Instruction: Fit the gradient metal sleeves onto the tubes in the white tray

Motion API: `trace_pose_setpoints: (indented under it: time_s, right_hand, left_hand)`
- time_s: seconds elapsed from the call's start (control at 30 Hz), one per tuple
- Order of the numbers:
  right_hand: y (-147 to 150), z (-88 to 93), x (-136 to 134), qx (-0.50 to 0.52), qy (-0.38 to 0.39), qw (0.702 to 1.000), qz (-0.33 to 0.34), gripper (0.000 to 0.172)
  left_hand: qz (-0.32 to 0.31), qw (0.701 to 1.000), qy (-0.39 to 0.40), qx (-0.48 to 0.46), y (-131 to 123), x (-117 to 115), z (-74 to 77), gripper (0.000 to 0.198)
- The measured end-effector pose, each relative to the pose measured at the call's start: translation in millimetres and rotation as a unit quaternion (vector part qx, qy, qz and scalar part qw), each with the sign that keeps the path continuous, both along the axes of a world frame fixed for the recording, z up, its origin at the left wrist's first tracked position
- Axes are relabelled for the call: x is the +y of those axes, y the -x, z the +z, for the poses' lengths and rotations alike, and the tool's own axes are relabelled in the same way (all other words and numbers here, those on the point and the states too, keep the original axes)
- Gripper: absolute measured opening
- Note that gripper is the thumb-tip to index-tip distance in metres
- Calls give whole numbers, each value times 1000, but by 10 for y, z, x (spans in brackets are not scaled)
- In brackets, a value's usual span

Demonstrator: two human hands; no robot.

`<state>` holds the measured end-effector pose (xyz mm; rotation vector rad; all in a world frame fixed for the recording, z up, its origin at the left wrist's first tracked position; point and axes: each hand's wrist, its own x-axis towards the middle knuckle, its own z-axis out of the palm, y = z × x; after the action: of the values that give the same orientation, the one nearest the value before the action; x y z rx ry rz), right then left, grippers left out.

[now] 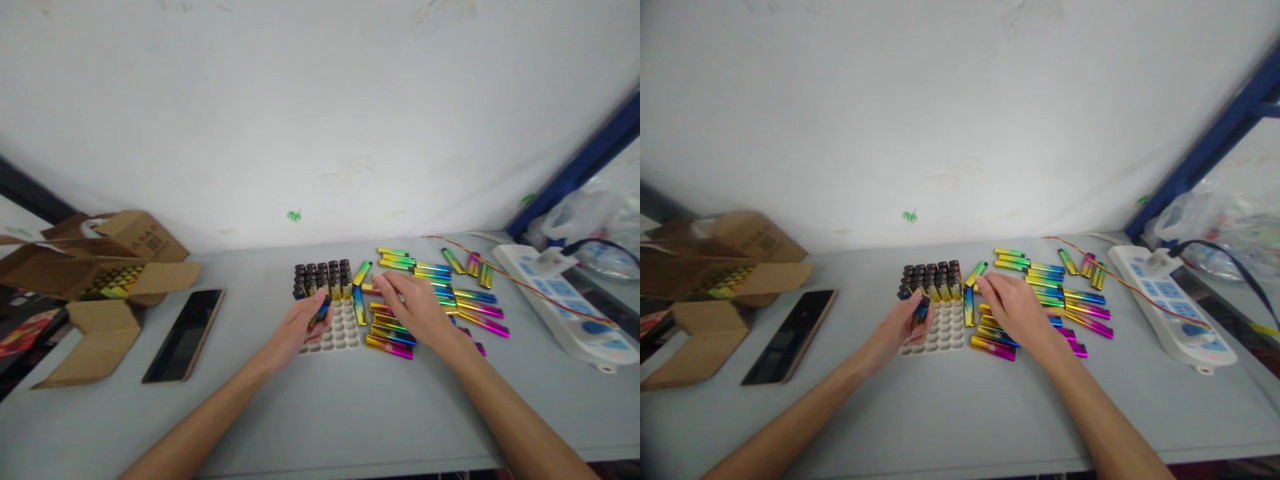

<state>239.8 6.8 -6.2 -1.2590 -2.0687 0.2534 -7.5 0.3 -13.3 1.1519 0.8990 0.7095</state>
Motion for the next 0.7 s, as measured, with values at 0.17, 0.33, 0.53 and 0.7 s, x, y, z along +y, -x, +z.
trace_pose_setpoints:
  time_s: [0.17,0.33,0.53,0.7]
  right_hand:
    - [20,-32,7,-6,-4,1000,-2,43]
    - [24,-50,7,-13,2,1000,-3,43]
    - [17,-61,18,-14,3,1000,0,44]
    - [6,-58,25,-10,0,1000,0,44]
  left_hand:
    - [-2,995,76,-57,-8,6,63,59]
    - [5,992,103,-73,5,-11,110,58]
    - [54,998,32,-10,-16,-29,47,63]
    - [89,995,5,53,-33,-9,-30,58]
